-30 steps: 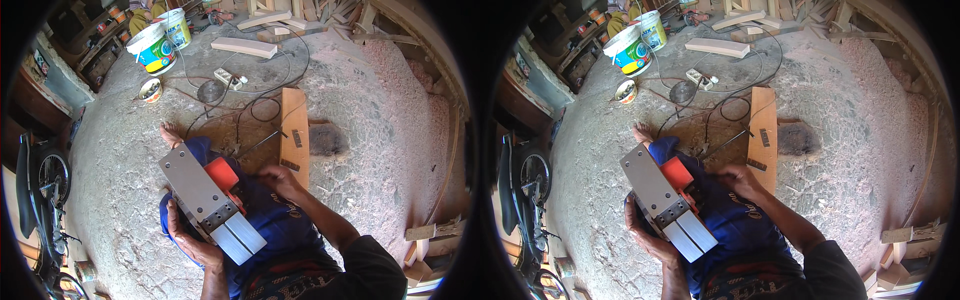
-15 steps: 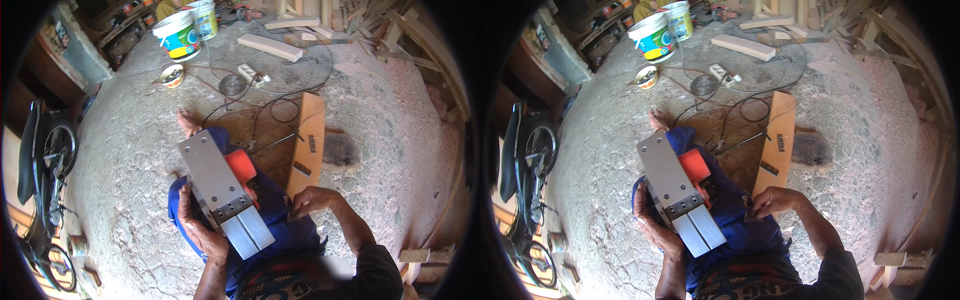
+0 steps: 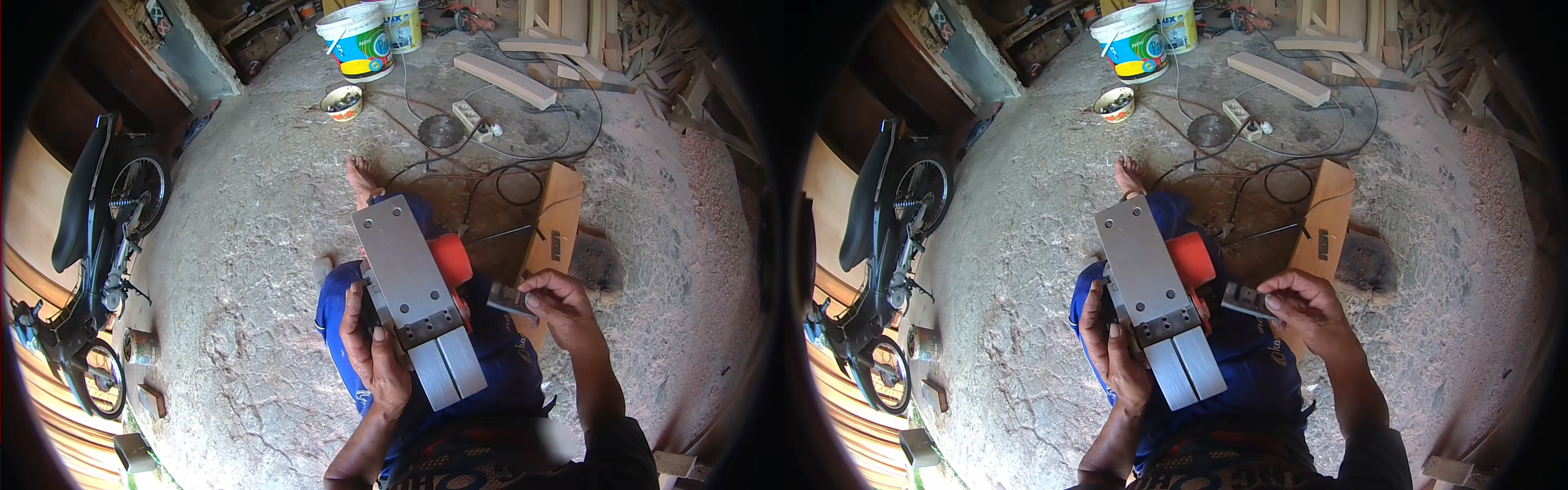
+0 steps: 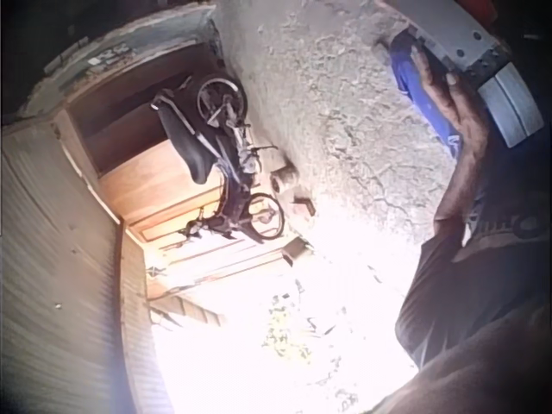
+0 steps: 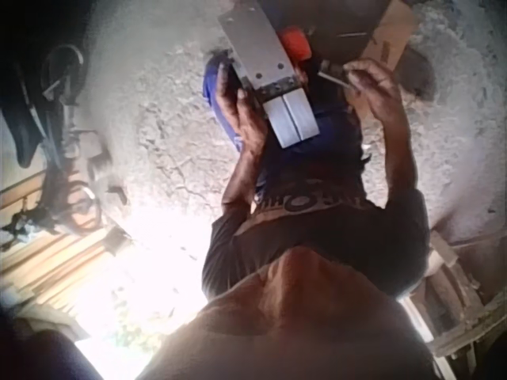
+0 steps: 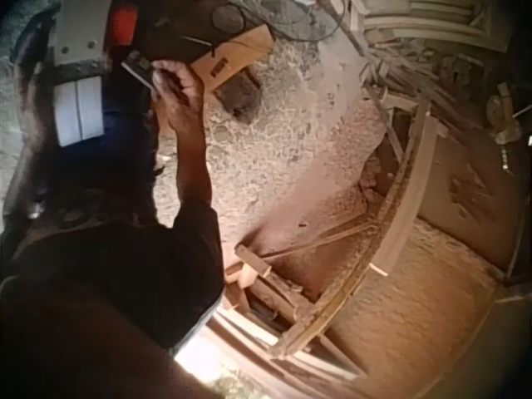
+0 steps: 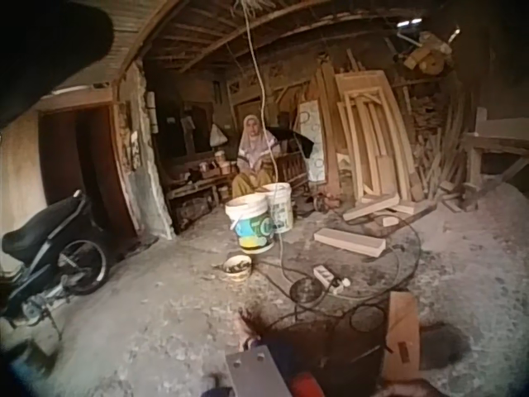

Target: The person retrieves a hammer and a metal rod, then sits on the floor to adjust a handheld electric planer. They use the rod to tighten or loosen screws on the planer's base plate, repeatedly checking the fit and alignment of the metal components.

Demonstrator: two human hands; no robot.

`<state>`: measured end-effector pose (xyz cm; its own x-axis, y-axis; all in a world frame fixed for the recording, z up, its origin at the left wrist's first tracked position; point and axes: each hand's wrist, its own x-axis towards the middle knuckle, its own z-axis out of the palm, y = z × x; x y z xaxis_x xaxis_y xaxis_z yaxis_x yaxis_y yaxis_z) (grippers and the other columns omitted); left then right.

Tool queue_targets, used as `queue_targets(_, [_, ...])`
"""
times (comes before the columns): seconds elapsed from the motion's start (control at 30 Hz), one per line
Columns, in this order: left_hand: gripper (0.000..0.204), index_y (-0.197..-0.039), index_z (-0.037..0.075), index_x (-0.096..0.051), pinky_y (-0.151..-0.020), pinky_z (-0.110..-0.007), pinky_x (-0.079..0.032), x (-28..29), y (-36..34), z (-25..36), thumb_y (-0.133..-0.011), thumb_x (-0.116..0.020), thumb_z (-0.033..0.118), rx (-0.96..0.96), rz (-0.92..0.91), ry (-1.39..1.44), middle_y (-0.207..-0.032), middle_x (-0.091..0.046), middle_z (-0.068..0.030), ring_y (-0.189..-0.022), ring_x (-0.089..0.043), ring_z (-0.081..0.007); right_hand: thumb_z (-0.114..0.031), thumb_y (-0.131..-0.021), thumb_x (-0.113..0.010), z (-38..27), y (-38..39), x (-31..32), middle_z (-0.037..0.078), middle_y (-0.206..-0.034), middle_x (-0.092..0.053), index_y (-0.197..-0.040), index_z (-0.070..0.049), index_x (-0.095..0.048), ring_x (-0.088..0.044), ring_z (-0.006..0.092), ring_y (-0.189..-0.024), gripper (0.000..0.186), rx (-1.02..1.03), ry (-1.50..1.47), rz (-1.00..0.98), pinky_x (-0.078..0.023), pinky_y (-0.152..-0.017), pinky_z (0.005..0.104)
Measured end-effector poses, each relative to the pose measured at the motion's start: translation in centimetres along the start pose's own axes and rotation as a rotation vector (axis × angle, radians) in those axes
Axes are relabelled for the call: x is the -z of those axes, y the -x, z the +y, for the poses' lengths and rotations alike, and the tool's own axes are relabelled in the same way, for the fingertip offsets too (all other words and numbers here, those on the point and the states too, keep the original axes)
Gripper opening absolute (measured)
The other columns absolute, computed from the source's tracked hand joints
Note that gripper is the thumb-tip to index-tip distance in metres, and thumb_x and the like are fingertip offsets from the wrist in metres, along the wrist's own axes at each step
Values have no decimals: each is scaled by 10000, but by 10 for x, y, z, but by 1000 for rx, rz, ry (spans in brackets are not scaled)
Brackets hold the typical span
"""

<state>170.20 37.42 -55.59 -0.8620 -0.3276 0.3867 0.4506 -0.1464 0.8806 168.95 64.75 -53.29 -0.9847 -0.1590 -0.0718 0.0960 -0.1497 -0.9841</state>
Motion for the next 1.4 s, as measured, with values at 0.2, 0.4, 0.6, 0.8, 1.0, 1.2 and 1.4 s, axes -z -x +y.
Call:
queue_targets(0.2, [521, -1518, -44, -387, -1275, -455, -159, 2, 0, -4, -1006, -415, 51, -21, -14, -32, -1614, -382, -198, -1545, -278, -297, -100, -1032, -643, -18, -16, -15, -65, -684, -517, -1137, -6, -696, -506, 34, -605, 150, -98, 89, -120, -443, -570, 223])
queue_targets(0.4, [501, -1503, -47, -405, -1275, -462, -150, 4, 1, -4, -1015, -412, 63, -34, -28, -56, -1609, -393, -201, -1557, -255, -305, -113, -1043, -630, -16, -29, -15, -67, -682, -507, -1144, -5, -688, -482, 28, -591, 159, -86, 175, -175, -436, -554, 222])
queue_targets(0.6, [466, -1495, -46, -415, -1272, -461, -148, 3, 0, -7, -1064, -418, 130, -51, -24, -66, -1601, -402, -205, -1557, -251, -314, -114, -1036, -642, -13, -32, -34, -32, -798, -566, -1176, -15, -667, -517, 39, -645, 173, -150, 79, -203, -460, -565, 228])
queue_targets(0.8, [448, -1485, -49, -420, -1264, -460, -185, 7, 2, -11, -1077, -418, 136, -110, -18, -50, -1588, -412, -211, -1531, -309, -314, -110, -1032, -638, 2, -32, -36, 43, -937, -672, -1208, -4, -672, -675, 107, -798, 208, -170, -97, -186, -582, -698, 259])
queue_targets(1.0, [517, -1522, -51, -336, -1265, -462, -210, 9, 3, -19, -1021, -411, 54, -189, -40, -97, -1616, -359, -230, -1531, -316, -324, -129, -1039, -619, 3, -26, -40, 113, -1056, -729, -1251, 15, -674, -746, 176, -900, 262, -188, -215, -184, -635, -795, 301])
queue_targets(1.2, [440, -1461, -50, -411, -1236, -452, -276, 6, 4, -24, -1076, -478, 152, -248, 28, -83, -1547, -430, -214, -1485, -387, -308, -129, -1027, -639, 5, -29, -47, 100, -969, -738, -1175, 7, -684, -754, 177, -802, 206, -221, -234, -124, -641, -698, 286])
queue_targets(1.4, [378, -1399, -26, -413, -1233, -480, -280, 8, 4, -31, -1049, -467, 105, -317, 26, -72, -1528, -434, -233, -1480, -385, -335, -122, -1000, -689, 4, -26, -59, 63, -862, -714, -1066, -2, -682, -709, 121, -681, 137, -210, -155, -63, -603, -604, 253])
